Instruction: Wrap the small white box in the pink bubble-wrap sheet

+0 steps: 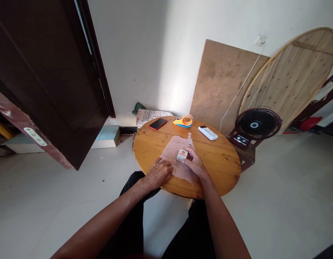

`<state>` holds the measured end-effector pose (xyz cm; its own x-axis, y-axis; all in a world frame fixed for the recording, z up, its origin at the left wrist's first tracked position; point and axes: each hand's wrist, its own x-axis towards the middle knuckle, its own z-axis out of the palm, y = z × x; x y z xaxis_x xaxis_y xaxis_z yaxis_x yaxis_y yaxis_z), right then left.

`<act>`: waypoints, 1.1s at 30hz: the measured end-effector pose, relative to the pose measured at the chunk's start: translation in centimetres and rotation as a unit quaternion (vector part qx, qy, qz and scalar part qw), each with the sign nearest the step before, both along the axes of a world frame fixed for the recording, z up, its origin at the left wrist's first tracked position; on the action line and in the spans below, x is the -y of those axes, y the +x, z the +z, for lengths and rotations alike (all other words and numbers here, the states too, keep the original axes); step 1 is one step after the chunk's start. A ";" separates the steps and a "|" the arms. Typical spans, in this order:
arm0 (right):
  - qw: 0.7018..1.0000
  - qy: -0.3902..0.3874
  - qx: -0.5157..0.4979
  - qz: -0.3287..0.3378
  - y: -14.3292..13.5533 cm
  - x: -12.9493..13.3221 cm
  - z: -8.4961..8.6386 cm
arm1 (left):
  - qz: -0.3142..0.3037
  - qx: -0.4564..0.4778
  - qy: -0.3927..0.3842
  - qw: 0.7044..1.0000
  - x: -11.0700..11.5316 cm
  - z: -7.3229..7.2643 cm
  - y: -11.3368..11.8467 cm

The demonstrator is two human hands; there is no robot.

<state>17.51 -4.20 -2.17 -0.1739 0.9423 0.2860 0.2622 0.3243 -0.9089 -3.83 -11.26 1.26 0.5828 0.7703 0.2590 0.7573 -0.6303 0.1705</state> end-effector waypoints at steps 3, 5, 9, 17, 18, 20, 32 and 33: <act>1.000 -0.003 -0.002 0.006 0.0 -0.1 -0.1 | -0.011 -0.041 0.009 0.999 -0.5 0.0 0.2; 1.000 -0.007 -0.003 0.006 0.0 -0.1 -0.1 | -0.012 -0.056 0.028 0.998 -0.7 -0.2 0.5; 1.000 -0.007 -0.005 0.012 -0.1 0.1 0.2 | -0.003 -0.037 0.040 0.998 -1.3 -0.2 0.9; 0.994 -0.064 -0.088 -0.007 0.1 0.5 1.1 | 0.078 0.051 -0.005 0.996 -3.1 4.0 1.2; 0.991 -0.068 -0.113 -0.017 0.2 0.5 1.2 | 0.078 0.049 -0.005 0.996 -3.4 4.4 1.4; 0.985 -0.076 -0.152 -0.032 0.5 0.3 1.5 | 0.081 0.043 -0.007 0.996 -4.3 5.0 1.9; 0.993 -0.056 -0.095 -0.041 0.8 1.2 2.9 | 0.119 0.067 -0.075 0.988 -10.9 3.1 4.4; 0.992 -0.072 -0.086 -0.053 0.7 1.0 2.7 | 0.114 0.075 -0.081 0.987 -11.0 2.8 4.2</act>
<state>18.22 -5.23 0.57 -0.0312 0.9860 0.1640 0.1259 0.1667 -0.9779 0.40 -0.23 4.11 0.3536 0.9153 0.1926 0.8351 -0.4017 0.3758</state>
